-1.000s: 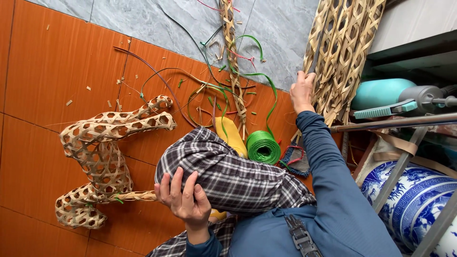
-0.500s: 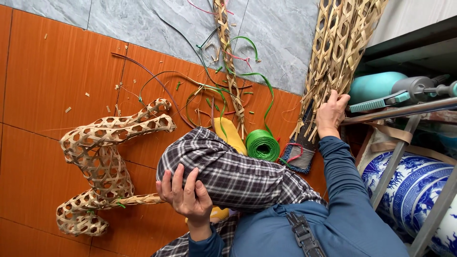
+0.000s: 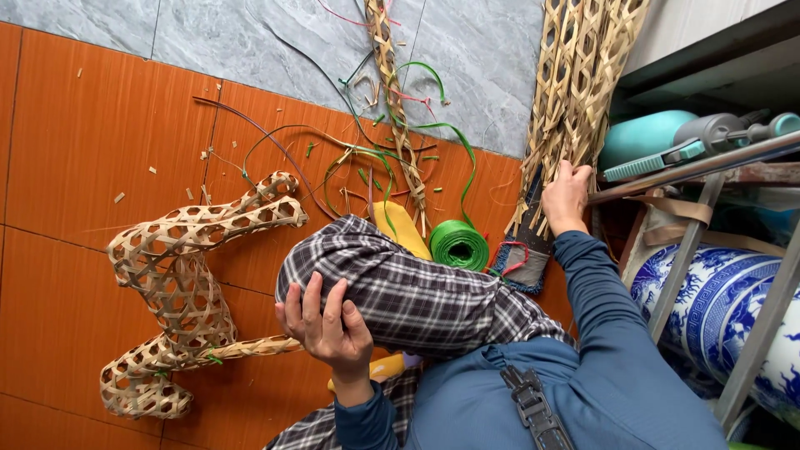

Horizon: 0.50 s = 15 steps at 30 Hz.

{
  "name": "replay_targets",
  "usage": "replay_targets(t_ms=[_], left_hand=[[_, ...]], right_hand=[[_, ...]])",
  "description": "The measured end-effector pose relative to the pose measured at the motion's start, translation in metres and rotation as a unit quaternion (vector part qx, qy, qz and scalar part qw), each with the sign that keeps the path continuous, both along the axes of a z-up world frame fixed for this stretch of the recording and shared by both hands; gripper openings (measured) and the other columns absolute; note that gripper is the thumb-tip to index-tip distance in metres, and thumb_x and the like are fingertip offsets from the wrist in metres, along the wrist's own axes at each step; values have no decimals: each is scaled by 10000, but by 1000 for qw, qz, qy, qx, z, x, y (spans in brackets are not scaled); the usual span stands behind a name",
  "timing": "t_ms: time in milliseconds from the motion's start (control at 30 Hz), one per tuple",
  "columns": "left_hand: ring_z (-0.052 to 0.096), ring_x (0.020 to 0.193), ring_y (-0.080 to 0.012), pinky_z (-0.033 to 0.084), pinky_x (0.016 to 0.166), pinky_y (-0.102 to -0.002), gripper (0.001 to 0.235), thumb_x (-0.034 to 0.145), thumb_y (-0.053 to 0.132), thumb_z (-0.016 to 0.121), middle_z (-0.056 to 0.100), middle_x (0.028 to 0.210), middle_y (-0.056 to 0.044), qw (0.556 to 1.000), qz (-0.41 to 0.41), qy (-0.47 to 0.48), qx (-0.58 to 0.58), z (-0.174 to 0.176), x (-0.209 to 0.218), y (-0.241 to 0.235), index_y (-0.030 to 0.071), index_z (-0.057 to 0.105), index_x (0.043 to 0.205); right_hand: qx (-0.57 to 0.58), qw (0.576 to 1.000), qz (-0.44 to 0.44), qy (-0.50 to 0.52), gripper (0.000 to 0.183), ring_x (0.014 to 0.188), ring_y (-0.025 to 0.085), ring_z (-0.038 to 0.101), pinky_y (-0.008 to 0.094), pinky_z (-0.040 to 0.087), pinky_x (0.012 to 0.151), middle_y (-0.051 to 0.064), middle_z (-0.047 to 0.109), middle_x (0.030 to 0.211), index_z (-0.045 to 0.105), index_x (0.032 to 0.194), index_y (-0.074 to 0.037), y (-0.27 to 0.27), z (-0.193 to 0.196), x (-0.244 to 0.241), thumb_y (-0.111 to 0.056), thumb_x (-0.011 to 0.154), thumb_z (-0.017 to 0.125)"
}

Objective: Assembling and trimming woven bamboo animal figures using scissors and string

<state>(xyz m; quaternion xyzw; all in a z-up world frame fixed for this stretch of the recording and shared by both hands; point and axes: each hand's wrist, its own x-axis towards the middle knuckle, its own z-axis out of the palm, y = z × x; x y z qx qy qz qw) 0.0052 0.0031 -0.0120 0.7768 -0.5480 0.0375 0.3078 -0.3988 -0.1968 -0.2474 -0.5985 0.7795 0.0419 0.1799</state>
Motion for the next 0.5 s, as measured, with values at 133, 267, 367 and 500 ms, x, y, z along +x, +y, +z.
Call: replay_targets(t_ms=[133,267,367,500], left_hand=[[455,1548,-281,149,1422,-501,261,1053,190,610,690,1495,-62,1000,-2,-1,-2,1,1,0,157,817,1208],[427,1567,-274,140,1422,-490,259,1055,189,613,691,1496,-66,1000,0,1,1,1,1,2,162,803,1229],[433,1563,-276,148,1422,-498,261,1058,186,612,680,1505,-59,1000,2,6,1,2,-1,1,164,806,1230],[611,1373,-415,356,1223,-556,319,1097,311,601,777,1344,-165,989,-42,-51,-136,-10,8,-14,147,871,1140]], right_hand=[[-89,995,25,-23,429,839,381,621,484,569,819,222,484,1199,644,1399,49,-12,-2,1,96,977,582],[-47,998,-8,33,308,838,347,604,476,565,776,199,473,1169,668,1314,34,-37,13,-9,8,1020,580],[36,996,5,76,274,903,448,652,551,588,833,276,510,1235,696,1237,77,-51,8,-25,-73,1022,619],[75,994,33,71,331,1158,578,635,675,602,931,291,474,1323,753,1196,66,-51,-51,-60,-196,999,802]])
